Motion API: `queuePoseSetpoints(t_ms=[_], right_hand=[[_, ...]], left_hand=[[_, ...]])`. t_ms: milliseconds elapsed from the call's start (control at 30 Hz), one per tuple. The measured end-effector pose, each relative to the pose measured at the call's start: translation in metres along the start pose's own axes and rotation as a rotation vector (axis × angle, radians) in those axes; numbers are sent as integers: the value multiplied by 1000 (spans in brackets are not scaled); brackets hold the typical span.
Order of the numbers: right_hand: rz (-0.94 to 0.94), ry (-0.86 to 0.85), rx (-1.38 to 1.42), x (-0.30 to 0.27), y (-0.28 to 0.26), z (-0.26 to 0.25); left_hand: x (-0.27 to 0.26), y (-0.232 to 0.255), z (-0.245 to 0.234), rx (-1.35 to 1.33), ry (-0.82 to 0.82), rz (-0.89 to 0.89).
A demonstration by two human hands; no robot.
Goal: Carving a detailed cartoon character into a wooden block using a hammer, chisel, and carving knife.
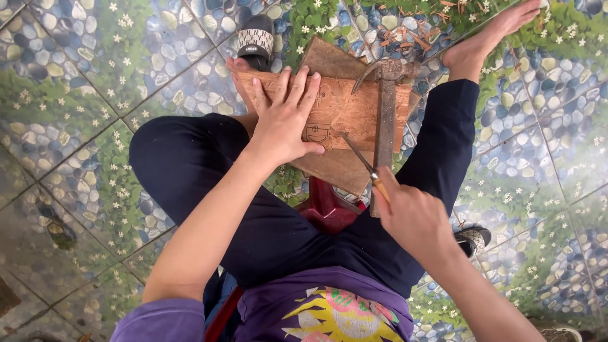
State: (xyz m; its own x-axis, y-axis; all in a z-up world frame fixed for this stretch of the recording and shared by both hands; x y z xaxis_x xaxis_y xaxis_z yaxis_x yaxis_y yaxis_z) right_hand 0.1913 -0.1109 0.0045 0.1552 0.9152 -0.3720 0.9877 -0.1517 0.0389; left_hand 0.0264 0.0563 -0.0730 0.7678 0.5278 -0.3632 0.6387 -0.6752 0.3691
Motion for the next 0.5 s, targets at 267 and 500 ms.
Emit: queuePoseSetpoints(t_ms=[267, 500], right_hand=[[56, -28, 162, 14, -1, -5], [50, -37, 152, 9, 1, -5]], left_hand=[[-7, -1, 3, 4, -7, -10], [-1, 0, 0, 17, 47, 19]])
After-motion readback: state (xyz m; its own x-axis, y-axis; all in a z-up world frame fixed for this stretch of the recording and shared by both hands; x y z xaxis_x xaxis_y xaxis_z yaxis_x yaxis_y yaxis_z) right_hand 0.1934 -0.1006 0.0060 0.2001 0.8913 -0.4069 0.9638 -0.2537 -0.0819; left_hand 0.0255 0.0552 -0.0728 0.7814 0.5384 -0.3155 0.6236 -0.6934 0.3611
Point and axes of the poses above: each hand's wrist, its own x-axis towards the middle knuckle, its own z-axis out of the palm, y = z × x, the point moved 7 cm from there along x, towards the middle knuckle, and after that the axes turned 11 degrees about z, right-handed, at the moved point
